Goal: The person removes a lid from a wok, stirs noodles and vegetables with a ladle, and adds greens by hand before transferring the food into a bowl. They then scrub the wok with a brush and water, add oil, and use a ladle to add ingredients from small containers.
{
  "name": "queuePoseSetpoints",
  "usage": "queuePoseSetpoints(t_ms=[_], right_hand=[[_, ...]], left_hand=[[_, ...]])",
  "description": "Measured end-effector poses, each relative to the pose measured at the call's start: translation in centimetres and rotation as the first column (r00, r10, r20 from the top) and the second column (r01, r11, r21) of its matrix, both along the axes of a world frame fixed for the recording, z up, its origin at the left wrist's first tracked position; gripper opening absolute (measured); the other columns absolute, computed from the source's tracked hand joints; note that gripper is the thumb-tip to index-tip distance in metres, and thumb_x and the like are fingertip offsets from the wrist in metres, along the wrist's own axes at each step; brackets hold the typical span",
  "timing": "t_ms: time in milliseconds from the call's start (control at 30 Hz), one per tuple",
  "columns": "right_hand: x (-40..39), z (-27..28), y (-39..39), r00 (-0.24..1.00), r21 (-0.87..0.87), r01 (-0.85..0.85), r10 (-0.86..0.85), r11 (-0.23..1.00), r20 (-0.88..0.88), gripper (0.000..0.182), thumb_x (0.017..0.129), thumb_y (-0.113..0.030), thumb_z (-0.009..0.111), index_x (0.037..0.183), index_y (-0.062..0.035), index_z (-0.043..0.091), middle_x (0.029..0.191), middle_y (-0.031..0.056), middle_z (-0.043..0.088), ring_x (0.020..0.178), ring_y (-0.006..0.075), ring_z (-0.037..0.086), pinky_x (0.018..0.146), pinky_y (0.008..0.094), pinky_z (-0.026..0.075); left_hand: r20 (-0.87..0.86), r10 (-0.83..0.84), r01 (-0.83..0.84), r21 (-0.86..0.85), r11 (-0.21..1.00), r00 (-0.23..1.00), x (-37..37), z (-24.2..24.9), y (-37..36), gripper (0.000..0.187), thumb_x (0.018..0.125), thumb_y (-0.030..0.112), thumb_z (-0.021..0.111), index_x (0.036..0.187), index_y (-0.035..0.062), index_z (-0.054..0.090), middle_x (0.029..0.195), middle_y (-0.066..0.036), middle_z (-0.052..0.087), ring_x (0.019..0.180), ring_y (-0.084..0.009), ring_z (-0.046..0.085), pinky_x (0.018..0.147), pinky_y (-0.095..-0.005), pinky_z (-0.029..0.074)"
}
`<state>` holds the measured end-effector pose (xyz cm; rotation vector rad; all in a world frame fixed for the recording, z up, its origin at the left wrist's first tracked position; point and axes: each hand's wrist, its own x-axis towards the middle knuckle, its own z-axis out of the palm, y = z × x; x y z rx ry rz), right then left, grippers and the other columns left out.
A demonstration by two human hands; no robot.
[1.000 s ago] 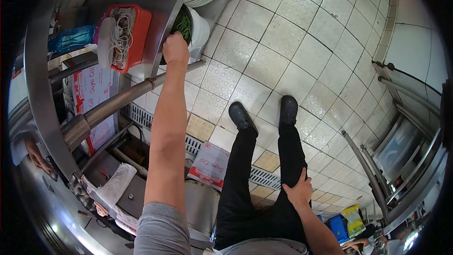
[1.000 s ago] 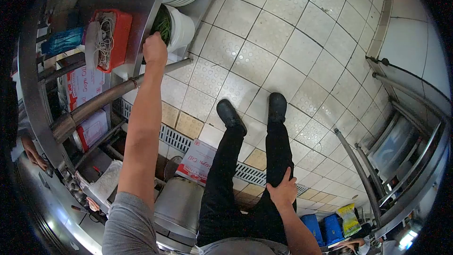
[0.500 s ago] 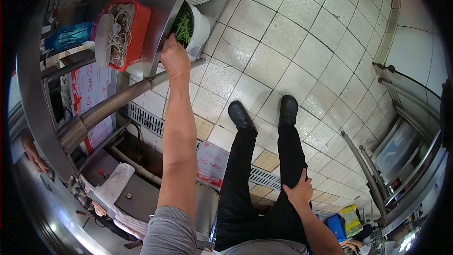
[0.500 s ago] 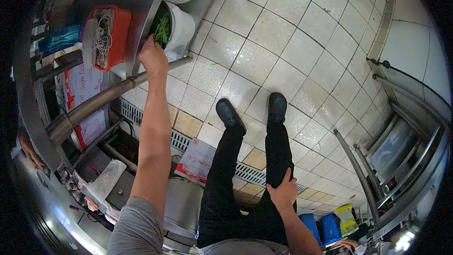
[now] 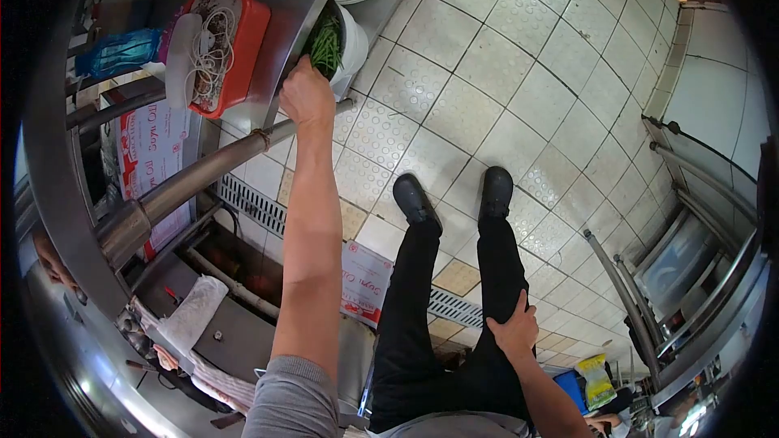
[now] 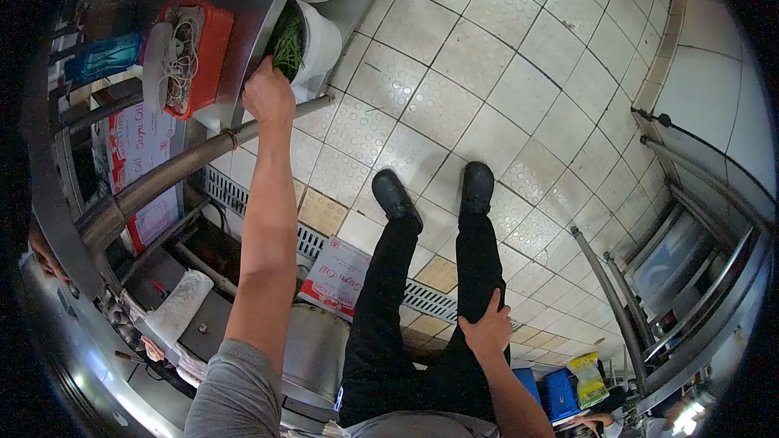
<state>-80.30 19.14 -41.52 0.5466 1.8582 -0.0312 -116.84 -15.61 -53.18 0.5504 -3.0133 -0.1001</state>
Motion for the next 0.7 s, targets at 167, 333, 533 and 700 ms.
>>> queuePoseSetpoints(t_ms=[167, 333, 533, 700], right_hand=[[-1.0, 0.5, -0.8, 0.986, 0.008, -0.123, 0.123, 0.992, -0.115, 0.094, 0.067, -0.041, 0.072, 0.139, -0.0044, 0.024, 0.122, 0.0254, 0.042, 0.106, 0.0374, 0.049, 0.092, 0.0409, 0.04], [-11.7, -8.6, -7.8, 0.636, -0.762, 0.33, -0.728, 0.556, -0.256, 0.065, 0.081, -0.032, 0.065, 0.129, 0.0035, 0.039, 0.12, 0.0226, 0.049, 0.109, 0.031, 0.05, 0.091, 0.0375, 0.041], [-35.0, -14.6, -23.3, -0.221, -0.592, 0.511, -0.76, -0.624, 0.611, 0.041, 0.092, -0.033, 0.047, 0.115, 0.0007, 0.046, 0.108, 0.0156, 0.051, 0.1, 0.027, 0.052, 0.087, 0.0411, 0.044], [-40.3, -13.9, -26.6, -0.298, -0.584, 0.513, -0.769, -0.628, 0.566, 0.034, 0.093, -0.03, 0.042, 0.104, 0.0002, 0.052, 0.099, 0.0141, 0.054, 0.085, 0.0234, 0.054, 0.071, 0.0354, 0.049]], left_hand=[[-0.006, 0.024, -0.024, 0.007, 1.0, 1.0, -0.3, -0.1, 0.3, 0.026, 0.081, 0.013, 0.054, 0.104, 0.007, 0.065, 0.089, -0.02, 0.065, 0.079, -0.0357, 0.064, 0.073, -0.0444, 0.05], [-0.136, -0.033, 0.046, 0.092, 0.995, 0.99, 0.2, -0.4, 0.0, 0.026, 0.079, 0.008, 0.054, 0.103, 0.0028, 0.065, 0.089, -0.022, 0.065, 0.079, -0.0362, 0.064, 0.074, -0.0422, 0.05], [-0.279, -0.148, 0.201, 0.173, 0.964, 0.949, -0.2, -0.3, -0.2, 0.026, 0.078, 0.004, 0.052, 0.101, -0.0027, 0.064, 0.087, -0.024, 0.064, 0.079, -0.0368, 0.064, 0.073, -0.0413, 0.05], [-0.262, -0.108, 0.18, 0.271, 0.945, 0.959, 0.4, 2.1, 0.7, 0.026, 0.076, 0.002, 0.053, 0.099, -0.005, 0.063, 0.087, -0.025, 0.063, 0.079, -0.037, 0.063, 0.073, -0.0407, 0.049]])
